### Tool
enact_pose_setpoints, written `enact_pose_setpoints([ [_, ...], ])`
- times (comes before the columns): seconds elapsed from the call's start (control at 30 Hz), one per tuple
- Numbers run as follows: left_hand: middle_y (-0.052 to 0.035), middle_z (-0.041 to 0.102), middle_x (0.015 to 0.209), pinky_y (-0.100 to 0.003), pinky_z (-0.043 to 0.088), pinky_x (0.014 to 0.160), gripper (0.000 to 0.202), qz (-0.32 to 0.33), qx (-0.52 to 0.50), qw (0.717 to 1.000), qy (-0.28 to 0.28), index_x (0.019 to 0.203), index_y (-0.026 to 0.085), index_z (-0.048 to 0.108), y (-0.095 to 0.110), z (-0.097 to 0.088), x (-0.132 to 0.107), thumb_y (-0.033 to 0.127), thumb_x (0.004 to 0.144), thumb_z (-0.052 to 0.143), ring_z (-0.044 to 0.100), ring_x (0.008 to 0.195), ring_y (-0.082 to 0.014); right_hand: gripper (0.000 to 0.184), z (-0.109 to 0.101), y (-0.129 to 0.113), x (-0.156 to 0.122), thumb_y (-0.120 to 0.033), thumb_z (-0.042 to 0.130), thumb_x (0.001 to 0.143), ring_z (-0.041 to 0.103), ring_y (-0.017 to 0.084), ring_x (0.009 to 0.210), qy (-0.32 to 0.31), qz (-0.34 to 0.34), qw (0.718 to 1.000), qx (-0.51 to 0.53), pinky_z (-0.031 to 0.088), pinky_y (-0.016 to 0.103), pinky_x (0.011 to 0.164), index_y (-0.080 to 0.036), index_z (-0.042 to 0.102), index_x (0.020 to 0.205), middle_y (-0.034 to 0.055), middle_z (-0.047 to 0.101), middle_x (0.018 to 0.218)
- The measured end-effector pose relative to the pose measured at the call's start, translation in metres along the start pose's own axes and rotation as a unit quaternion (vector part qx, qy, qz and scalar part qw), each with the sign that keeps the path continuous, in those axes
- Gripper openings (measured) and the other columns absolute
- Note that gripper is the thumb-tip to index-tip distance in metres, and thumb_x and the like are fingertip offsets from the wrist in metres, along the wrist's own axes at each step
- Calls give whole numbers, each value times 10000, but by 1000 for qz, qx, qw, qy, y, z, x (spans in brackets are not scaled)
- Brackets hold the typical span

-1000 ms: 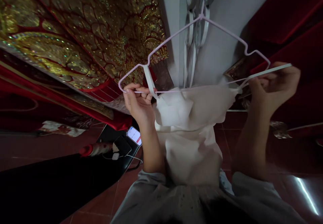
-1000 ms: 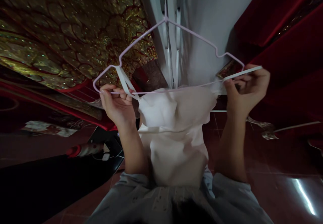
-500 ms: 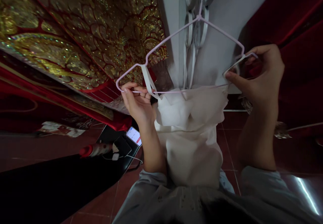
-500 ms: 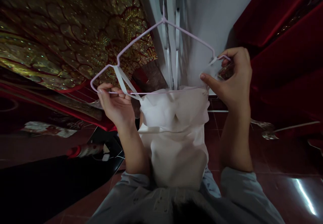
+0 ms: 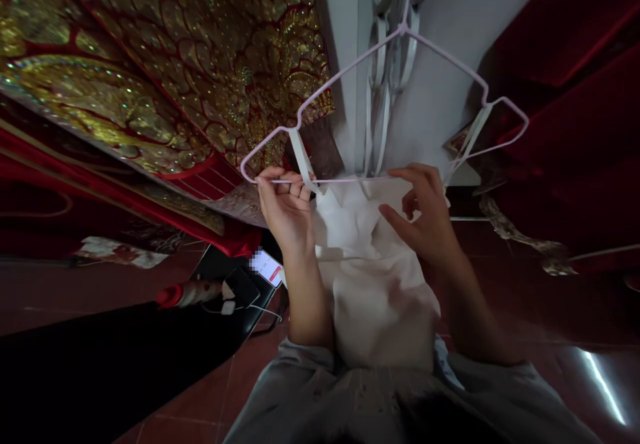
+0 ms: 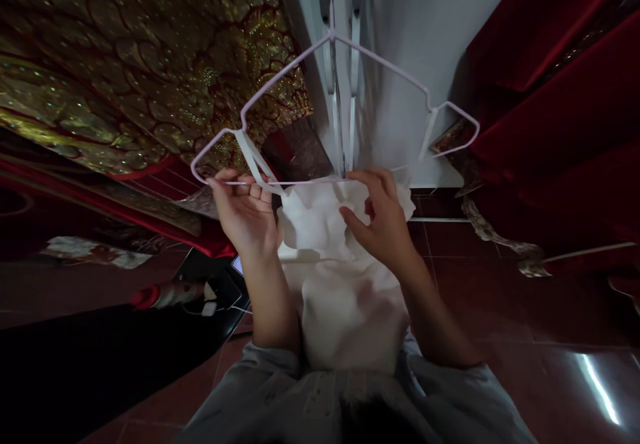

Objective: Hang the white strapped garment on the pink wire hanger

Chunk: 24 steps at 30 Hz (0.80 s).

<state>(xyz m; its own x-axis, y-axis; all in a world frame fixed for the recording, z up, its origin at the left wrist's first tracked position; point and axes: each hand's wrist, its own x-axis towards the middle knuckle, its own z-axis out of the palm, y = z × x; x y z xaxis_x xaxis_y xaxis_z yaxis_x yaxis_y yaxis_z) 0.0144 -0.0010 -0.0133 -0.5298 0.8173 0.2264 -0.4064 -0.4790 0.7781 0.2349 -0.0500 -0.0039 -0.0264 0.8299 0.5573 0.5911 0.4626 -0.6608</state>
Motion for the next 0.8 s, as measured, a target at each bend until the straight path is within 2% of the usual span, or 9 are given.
enact_pose_setpoints([
  [0.1, -46, 795, 981, -278, 605, 918, 414, 0, 53, 999, -9, 990, 233, 782, 1, -2, -15, 643, 943, 804, 752, 958, -171, 351, 19, 2, -9, -340, 701, 989, 468, 85, 642, 60, 10, 998, 18, 557, 323, 630, -314, 702, 1339, 65, 641, 1320],
  [0.17, -53, 810, 995, -249, 581, 879, 331, -20, 116, 990, -75, 971, 224, 836, 11, -3, -25, 554, 954, 834, 731, 955, -163, 341, 30, 2, -10, -343, 685, 996, 466, 85, 644, 81, 7, 996, 33, 564, 326, 627, -306, 695, 1335, 73, 628, 1328],
  [0.27, -55, 818, 948, -221, 526, 682, 239, -75, 162, 964, -199, 993, 228, 874, 42, -1, -30, 464, 978, 838, 632, 733, -124, 382, 38, 3, -7, -343, 689, 988, 469, 83, 650, 69, 15, 996, 49, 583, 335, 640, -315, 672, 1369, 77, 601, 1364],
  [0.37, -60, 840, 1000, -237, 337, 426, 277, -92, 73, 966, -229, 1056, 250, 885, 77, 1, -16, 493, 927, 861, 393, 487, -76, 363, 31, 8, -3, -329, 687, 993, 478, 85, 651, 61, 3, 997, 52, 581, 334, 643, -324, 687, 1355, 69, 605, 1344],
  [0.43, -69, 847, 1150, -258, 229, 363, 452, -54, -3, 979, -195, 1139, 261, 882, 89, 0, 0, 629, 881, 838, 275, 449, -54, 337, 21, 15, 0, -328, 693, 996, 485, 88, 652, 57, -8, 997, 46, 575, 329, 638, -326, 709, 1332, 63, 616, 1320],
  [0.53, -43, 801, 1398, -252, 220, 397, 422, 43, 19, 996, -78, 1189, 312, 852, 80, -7, 17, 616, 899, 814, 382, 516, -56, 352, 5, 22, 2, -341, 717, 988, 504, 90, 664, 39, -13, 998, 42, 580, 322, 643, -326, 728, 1340, 60, 631, 1310],
  [0.63, -59, 822, 1363, -233, 284, 442, 337, 26, 82, 996, -7, 1176, 307, 846, 53, -13, 12, 490, 895, 876, 503, 571, -67, 394, -3, 20, 3, -350, 725, 987, 536, 97, 679, 14, -19, 998, 51, 595, 325, 655, -337, 730, 1381, 65, 653, 1334],
  [0.73, -130, 867, 1199, -229, 245, 403, 383, -54, 68, 994, -62, 1096, 222, 852, 32, -8, -8, 561, 917, 853, 464, 501, -60, 385, -10, 20, 9, -332, 737, 980, 601, 129, 745, 5, -44, 997, 56, 599, 337, 691, -356, 756, 1364, 61, 707, 1309],
  [0.8, -150, 871, 1152, -236, 245, 383, 409, -63, 39, 992, -101, 1049, 192, 819, 27, 1, -19, 591, 958, 806, 440, 470, -63, 325, -17, 27, 17, -322, 758, 965, 625, 145, 768, 66, -63, 994, 60, 576, 336, 702, -343, 792, 1287, 53, 744, 1199],
])
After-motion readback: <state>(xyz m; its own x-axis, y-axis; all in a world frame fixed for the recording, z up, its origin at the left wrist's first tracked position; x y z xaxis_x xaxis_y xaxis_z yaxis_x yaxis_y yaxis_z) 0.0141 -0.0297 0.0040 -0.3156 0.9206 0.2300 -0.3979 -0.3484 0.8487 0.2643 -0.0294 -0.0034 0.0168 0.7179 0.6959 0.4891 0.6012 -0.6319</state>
